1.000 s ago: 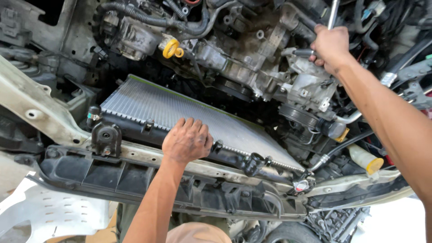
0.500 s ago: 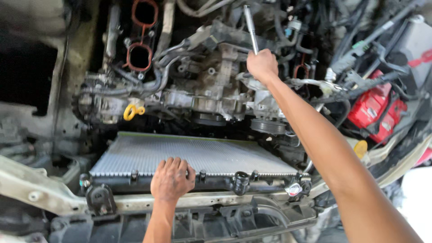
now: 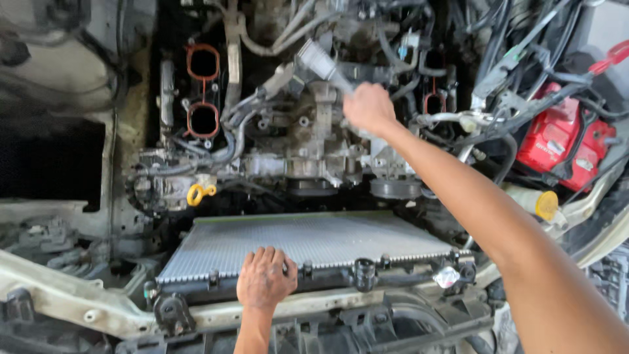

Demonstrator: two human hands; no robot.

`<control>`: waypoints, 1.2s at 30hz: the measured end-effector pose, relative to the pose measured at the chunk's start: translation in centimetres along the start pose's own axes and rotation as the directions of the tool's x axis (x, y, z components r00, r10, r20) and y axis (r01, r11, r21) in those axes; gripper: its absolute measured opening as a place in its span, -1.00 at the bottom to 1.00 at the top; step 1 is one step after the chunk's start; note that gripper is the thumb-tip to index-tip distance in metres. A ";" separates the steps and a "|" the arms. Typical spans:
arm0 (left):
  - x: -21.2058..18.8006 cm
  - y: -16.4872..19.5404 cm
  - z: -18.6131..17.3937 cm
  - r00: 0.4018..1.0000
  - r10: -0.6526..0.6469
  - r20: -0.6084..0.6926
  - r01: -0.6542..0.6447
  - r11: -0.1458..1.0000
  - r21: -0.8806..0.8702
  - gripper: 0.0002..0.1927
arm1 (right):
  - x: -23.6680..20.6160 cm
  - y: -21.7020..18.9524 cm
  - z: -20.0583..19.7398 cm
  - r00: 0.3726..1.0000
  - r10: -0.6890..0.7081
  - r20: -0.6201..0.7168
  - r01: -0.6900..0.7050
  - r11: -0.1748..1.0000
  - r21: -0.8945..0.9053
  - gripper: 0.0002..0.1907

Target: The person works in the engine bay of a car with the front fascia removed, using a socket wrench to loosen and tighten bolts on engine components. They reach into the engine compartment, reposition the wrench on fasteners, pick sockets and wrenches from a tool roll on the floor, and finish using a long torque wrench on a component near the radiator support.

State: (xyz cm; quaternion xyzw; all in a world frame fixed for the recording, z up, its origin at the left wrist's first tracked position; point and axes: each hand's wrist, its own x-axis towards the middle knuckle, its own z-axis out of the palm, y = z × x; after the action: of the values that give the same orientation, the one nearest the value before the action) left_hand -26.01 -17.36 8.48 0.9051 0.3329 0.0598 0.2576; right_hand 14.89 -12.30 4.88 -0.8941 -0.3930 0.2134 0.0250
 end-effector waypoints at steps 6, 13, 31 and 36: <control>0.1 0.0 -0.1 0.999 -0.006 0.032 0.006 1.000 0.008 -0.80 | 0.0 1.3 0.5 0.875 -0.442 0.196 0.483 0.786 -0.386 -0.73; 0.2 -0.1 -0.3 0.999 -0.001 0.046 0.001 1.000 -0.010 -0.81 | -0.8 0.3 -0.9 0.795 -0.546 0.264 0.599 0.775 -0.200 -0.78; 0.0 -0.2 -0.2 1.000 0.026 -0.009 -0.026 1.000 -0.013 -0.80 | -3.4 0.6 -1.5 0.760 -0.620 0.198 0.646 0.687 -0.333 -0.72; 0.4 0.6 -1.1 0.999 0.046 -0.018 -0.047 0.999 -0.018 -0.82 | -7.6 -1.9 -6.9 0.876 -0.428 -0.221 0.433 0.901 -0.024 -0.48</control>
State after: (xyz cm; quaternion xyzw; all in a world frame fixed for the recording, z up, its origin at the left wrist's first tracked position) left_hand -25.72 -17.03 9.72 0.9096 0.3135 0.0770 0.2616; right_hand 11.78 -15.56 14.26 -0.8020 -0.5738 0.1068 0.1270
